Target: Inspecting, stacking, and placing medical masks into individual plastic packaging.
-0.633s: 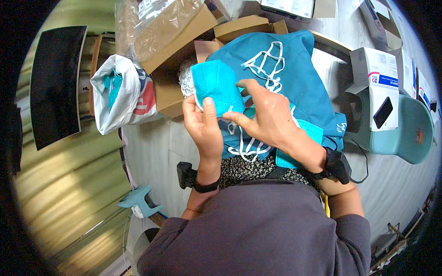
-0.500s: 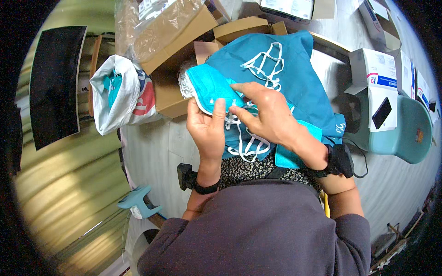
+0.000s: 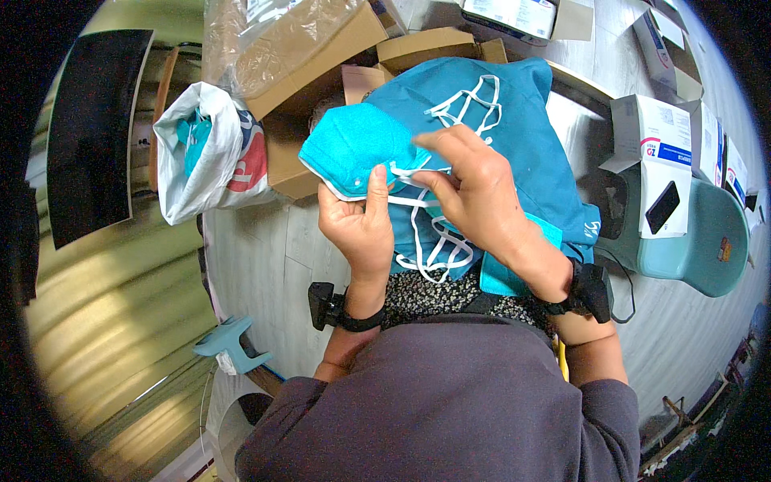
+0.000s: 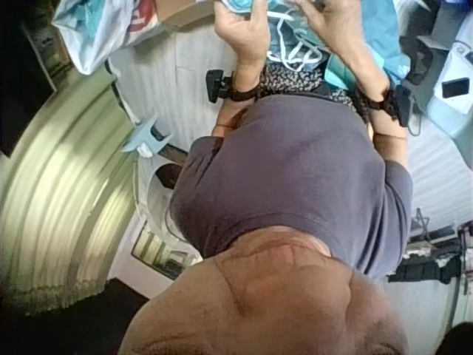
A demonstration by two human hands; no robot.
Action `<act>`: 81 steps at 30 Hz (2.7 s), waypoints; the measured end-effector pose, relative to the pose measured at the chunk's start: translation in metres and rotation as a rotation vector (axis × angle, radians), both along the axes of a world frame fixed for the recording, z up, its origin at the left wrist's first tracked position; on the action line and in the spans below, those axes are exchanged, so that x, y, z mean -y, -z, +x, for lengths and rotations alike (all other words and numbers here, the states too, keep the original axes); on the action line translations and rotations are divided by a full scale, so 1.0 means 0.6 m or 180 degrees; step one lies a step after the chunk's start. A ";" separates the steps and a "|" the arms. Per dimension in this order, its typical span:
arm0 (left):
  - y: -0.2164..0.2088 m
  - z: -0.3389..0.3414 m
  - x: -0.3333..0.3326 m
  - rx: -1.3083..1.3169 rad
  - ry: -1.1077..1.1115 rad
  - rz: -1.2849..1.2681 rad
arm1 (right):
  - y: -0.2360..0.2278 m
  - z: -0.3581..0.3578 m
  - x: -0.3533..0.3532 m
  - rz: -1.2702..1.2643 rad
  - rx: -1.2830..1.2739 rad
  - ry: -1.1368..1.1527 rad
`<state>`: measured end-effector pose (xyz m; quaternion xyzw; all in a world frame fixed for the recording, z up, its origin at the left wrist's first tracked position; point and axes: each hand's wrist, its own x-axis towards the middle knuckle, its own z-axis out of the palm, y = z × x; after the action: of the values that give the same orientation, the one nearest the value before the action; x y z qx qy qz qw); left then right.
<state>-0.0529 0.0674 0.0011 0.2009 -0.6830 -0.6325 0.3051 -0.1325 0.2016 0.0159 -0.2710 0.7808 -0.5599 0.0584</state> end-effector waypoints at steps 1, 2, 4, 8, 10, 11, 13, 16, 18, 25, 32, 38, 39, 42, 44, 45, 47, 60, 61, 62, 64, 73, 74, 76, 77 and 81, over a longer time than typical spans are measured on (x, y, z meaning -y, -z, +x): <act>0.001 0.000 0.000 0.0044 0.0006 -0.0092 | 0.007 -0.004 -0.002 -0.0010 -0.0226 -0.0115; 0.000 -0.001 -0.003 0.0029 0.0043 -0.0057 | 0.009 -0.006 -0.003 -0.0020 -0.0452 -0.0231; -0.002 -0.001 -0.008 0.0003 0.0097 -0.0025 | 0.003 -0.009 0.001 0.0098 -0.0791 -0.0188; 0.003 -0.001 -0.010 -0.0115 0.0318 0.0087 | 0.030 -0.039 -0.002 -0.0104 -0.0902 0.0074; -0.018 0.003 -0.014 -0.0059 0.0516 0.0602 | 0.054 -0.067 -0.009 -0.0663 0.0525 0.0501; -0.018 0.008 -0.013 0.0127 0.0566 0.0365 | 0.066 -0.079 -0.018 -0.0689 0.0385 0.0607; -0.018 0.011 -0.017 0.0099 0.0603 0.0520 | 0.070 -0.092 -0.014 -0.0758 0.0175 0.0693; -0.033 0.011 -0.019 0.0072 0.0486 0.0805 | 0.074 -0.112 -0.022 -0.0843 0.0190 0.0920; -0.047 0.013 -0.012 0.0122 0.0462 0.1003 | 0.103 -0.156 -0.059 -0.1026 0.0506 0.1217; -0.034 0.013 0.024 0.0387 0.1374 0.2803 | 0.036 -0.106 -0.035 -0.0312 -0.0330 -0.0372; -0.027 0.014 0.012 0.1063 0.1120 0.2793 | 0.040 -0.105 -0.038 -0.0819 0.0713 -0.0870; -0.010 0.011 0.017 0.0577 0.1156 0.0475 | 0.036 -0.107 -0.031 -0.0321 0.0656 -0.0872; -0.004 0.012 0.020 0.0695 0.1166 0.0285 | 0.036 -0.106 -0.025 -0.0271 0.0704 -0.0840; -0.007 0.010 0.018 0.0675 0.1046 0.0248 | 0.022 -0.096 -0.001 -0.0105 -0.1266 0.0293; -0.011 0.006 0.014 0.0613 0.0805 0.0375 | 0.007 -0.090 -0.008 -0.0101 -0.1357 -0.0211; -0.007 0.007 0.014 0.0649 0.0809 0.0221 | -0.003 -0.080 -0.007 -0.0028 -0.1325 -0.0487; 0.003 0.008 0.018 0.0720 0.0810 -0.0088 | 0.005 -0.065 0.002 -0.0021 -0.0891 -0.0866; -0.025 0.026 0.029 0.0556 0.0277 0.0434 | 0.048 -0.141 -0.023 0.0470 -0.1992 0.0025; -0.012 0.024 0.036 0.0501 0.0286 0.0265 | 0.038 -0.115 -0.013 0.0557 -0.1348 -0.0144; -0.010 0.020 0.033 0.0424 0.0261 0.0310 | 0.042 -0.094 -0.002 0.0063 -0.1044 -0.0332; -0.005 0.010 0.026 0.0285 0.0246 0.0420 | 0.007 -0.041 0.010 0.0014 0.0393 -0.0605; 0.001 0.013 0.022 0.0114 0.0434 0.0630 | 0.037 -0.034 0.022 0.0343 -0.0991 -0.0791; 0.001 0.014 0.024 0.0116 0.0441 0.0745 | 0.045 -0.045 0.024 0.0479 -0.1300 -0.0683; -0.007 0.026 0.026 0.0154 0.0457 0.0966 | 0.072 -0.084 0.018 0.0735 -0.1885 -0.0459; -0.019 0.035 0.025 0.0231 0.0369 0.1015 | 0.096 -0.116 0.005 0.0858 -0.1759 -0.0161; -0.038 0.044 0.048 0.0428 0.0322 0.1142 | 0.104 -0.170 -0.040 0.0811 -0.1031 0.0042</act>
<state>-0.0268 0.0389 0.0236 0.2592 -0.5874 -0.7438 0.1859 -0.2343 0.2256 -0.0468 -0.3429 0.8462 -0.4061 -0.0377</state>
